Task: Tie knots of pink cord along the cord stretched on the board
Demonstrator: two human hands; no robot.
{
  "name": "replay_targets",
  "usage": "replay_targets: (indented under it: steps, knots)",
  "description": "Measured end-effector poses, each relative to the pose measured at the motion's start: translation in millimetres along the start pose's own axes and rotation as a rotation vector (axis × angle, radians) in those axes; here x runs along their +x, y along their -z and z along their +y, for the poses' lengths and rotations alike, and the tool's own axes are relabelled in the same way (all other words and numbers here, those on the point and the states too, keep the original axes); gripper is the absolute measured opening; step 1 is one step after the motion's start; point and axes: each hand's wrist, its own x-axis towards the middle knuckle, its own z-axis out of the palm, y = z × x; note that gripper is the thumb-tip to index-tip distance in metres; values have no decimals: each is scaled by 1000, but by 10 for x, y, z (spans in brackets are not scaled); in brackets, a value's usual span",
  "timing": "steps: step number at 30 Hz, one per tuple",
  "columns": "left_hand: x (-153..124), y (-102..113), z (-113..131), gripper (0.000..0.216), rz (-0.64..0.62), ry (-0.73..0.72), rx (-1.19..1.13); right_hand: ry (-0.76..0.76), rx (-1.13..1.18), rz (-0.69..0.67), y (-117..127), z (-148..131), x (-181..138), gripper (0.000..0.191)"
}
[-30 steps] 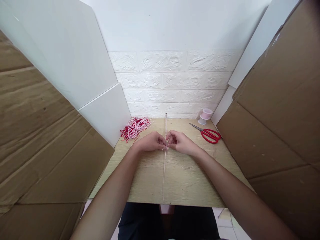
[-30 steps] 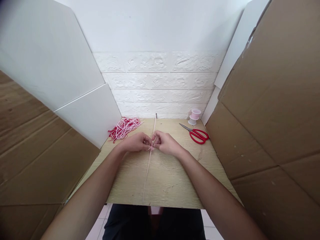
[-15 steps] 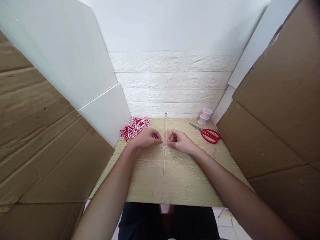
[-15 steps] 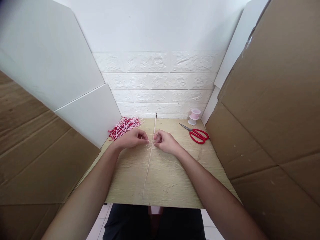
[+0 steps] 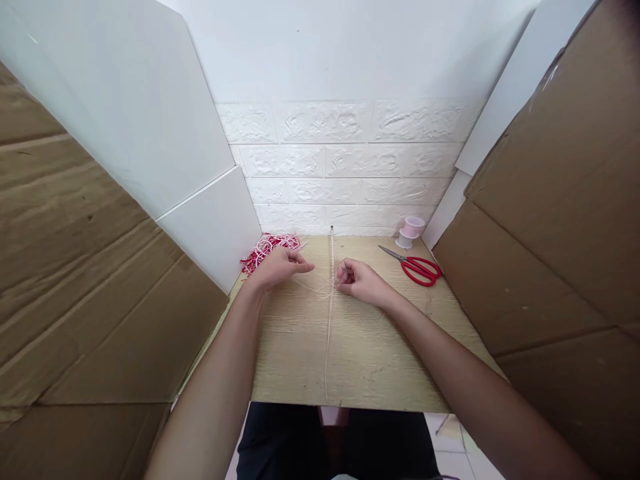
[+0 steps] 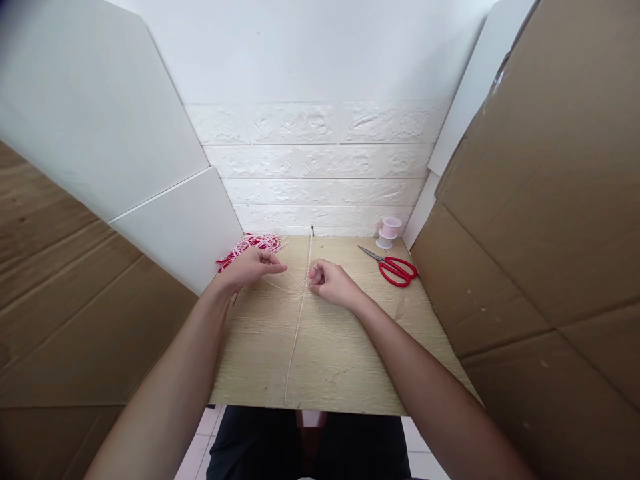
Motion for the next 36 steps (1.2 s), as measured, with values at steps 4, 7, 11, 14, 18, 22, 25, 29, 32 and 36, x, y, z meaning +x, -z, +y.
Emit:
replay_targets:
  steps: [4,7,11,14,18,22,25,29,32,36]
  knots:
    - [23,6,-37,48,119,-1,-71,6,-10,-1,4,-13,-3,22]
    - [60,-12,-45,52,165,-48,-233,8,-7,-5,3,0,-2,22]
    - [51,5,17,55,69,-79,-525,26,-15,-6,0,52,11,22]
    - [-3,68,55,58,-4,-84,-611,28,-36,-8,11,75,19,21]
    - [-41,153,-3,58,73,-37,-271,16,-95,-49,50,42,1,20]
    - [-23,130,-30,33,6,-73,177,7,-139,-114,82,-24,-32,23]
    - [-21,57,33,27,-52,-158,262,4,-143,-139,89,-57,-48,27]
    - [-29,-12,58,25,-210,-87,326,7,-180,-129,96,-81,-63,29]
    - [-9,-10,-28,25,-245,-27,363,13,-211,-121,109,-100,-72,27]
    - [33,47,-176,25,-226,21,353,12,-272,-137,154,-128,-84,29]
